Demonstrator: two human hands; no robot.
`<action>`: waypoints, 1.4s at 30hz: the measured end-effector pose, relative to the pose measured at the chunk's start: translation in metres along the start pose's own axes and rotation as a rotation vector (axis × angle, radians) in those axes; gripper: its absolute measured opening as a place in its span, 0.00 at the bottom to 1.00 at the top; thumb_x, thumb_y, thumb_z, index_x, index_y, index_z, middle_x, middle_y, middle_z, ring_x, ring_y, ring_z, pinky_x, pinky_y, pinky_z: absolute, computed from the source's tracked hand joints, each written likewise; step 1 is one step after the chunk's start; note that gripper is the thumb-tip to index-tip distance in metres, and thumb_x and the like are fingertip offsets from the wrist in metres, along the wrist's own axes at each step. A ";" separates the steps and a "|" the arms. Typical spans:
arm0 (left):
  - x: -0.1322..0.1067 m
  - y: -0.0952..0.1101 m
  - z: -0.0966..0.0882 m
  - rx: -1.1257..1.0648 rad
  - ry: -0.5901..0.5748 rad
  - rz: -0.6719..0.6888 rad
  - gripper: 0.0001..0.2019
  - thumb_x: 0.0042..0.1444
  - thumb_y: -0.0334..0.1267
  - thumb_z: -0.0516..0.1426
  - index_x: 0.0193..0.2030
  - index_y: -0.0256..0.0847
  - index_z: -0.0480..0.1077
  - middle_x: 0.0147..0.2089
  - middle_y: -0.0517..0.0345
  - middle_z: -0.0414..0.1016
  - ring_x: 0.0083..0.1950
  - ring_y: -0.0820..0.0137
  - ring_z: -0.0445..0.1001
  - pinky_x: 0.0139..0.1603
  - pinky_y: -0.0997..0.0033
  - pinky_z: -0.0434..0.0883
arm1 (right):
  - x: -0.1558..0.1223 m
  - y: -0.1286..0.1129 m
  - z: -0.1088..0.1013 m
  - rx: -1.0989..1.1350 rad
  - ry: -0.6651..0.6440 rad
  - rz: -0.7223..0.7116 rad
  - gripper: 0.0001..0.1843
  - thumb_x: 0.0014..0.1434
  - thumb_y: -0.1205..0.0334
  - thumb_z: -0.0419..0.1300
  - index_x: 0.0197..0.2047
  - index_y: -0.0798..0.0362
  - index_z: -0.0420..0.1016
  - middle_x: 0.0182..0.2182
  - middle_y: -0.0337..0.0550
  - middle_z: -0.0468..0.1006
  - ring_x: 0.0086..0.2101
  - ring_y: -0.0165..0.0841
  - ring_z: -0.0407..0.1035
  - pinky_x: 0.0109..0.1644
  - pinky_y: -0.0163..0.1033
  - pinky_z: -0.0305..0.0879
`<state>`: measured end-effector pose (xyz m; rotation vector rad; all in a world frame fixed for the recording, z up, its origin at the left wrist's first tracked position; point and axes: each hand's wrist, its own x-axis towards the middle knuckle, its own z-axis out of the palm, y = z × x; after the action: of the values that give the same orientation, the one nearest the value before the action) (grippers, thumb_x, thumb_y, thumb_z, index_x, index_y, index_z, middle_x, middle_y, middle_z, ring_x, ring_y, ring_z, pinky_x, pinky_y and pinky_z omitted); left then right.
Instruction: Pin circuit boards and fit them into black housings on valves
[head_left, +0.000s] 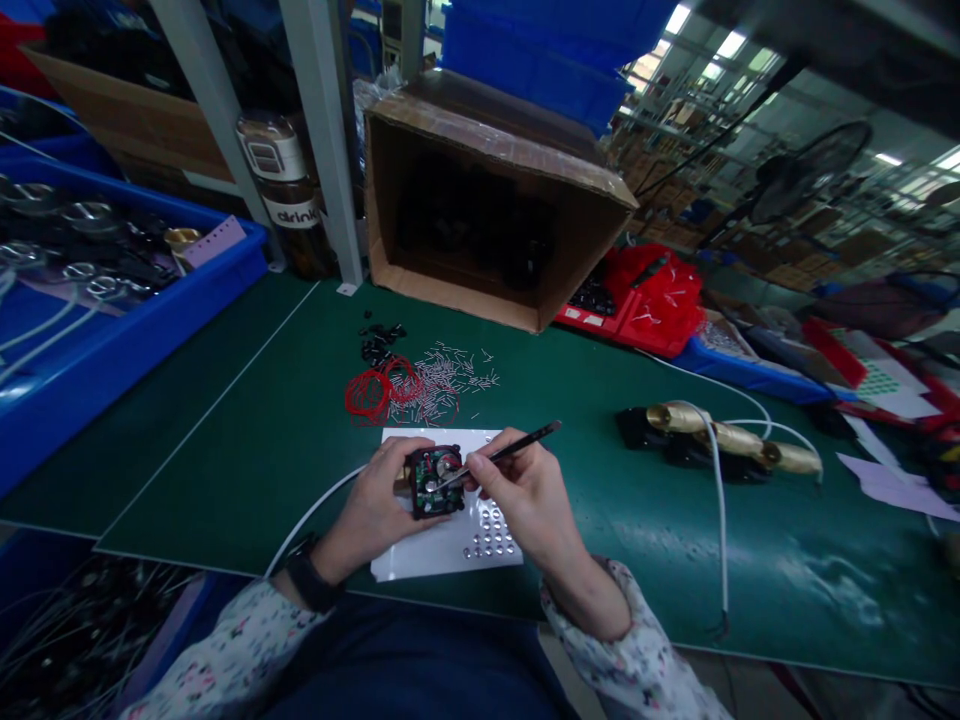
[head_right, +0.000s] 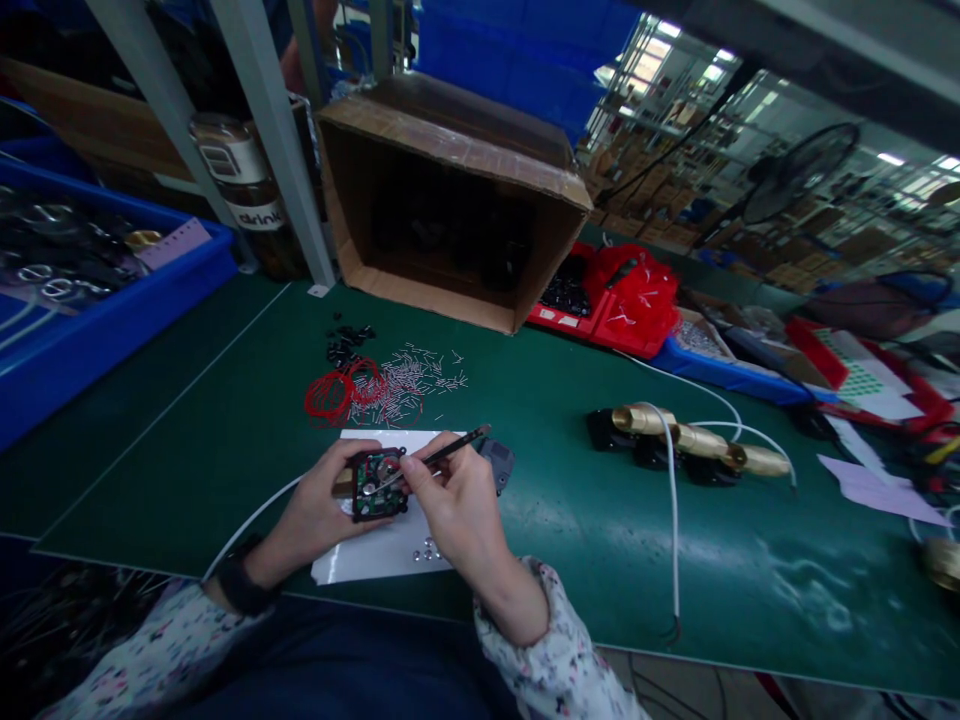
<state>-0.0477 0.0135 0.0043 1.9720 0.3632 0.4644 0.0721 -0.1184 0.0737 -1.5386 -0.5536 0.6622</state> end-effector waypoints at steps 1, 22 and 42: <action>0.000 0.000 0.000 -0.002 0.000 -0.001 0.32 0.43 0.40 0.69 0.53 0.45 0.61 0.51 0.52 0.66 0.53 0.58 0.69 0.55 0.52 0.69 | 0.001 -0.002 0.000 -0.006 -0.017 -0.004 0.14 0.53 0.52 0.64 0.30 0.53 0.68 0.22 0.38 0.74 0.24 0.30 0.69 0.27 0.34 0.63; 0.002 -0.001 0.000 0.018 0.030 0.062 0.32 0.41 0.35 0.69 0.52 0.45 0.61 0.49 0.54 0.68 0.51 0.60 0.70 0.52 0.54 0.69 | 0.019 -0.039 -0.004 -0.477 -0.233 -0.225 0.07 0.57 0.61 0.59 0.29 0.54 0.67 0.21 0.37 0.70 0.23 0.29 0.66 0.26 0.35 0.59; -0.002 -0.012 0.004 0.040 0.117 0.348 0.28 0.56 0.41 0.61 0.59 0.49 0.52 0.61 0.46 0.56 0.63 0.55 0.59 0.58 0.43 0.65 | -0.012 0.021 -0.052 0.191 0.326 -0.145 0.11 0.59 0.54 0.61 0.34 0.53 0.69 0.35 0.43 0.78 0.32 0.32 0.73 0.38 0.39 0.69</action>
<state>-0.0485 0.0148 -0.0085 2.0596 0.0998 0.8017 0.0989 -0.1653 0.0546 -1.3764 -0.3398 0.3329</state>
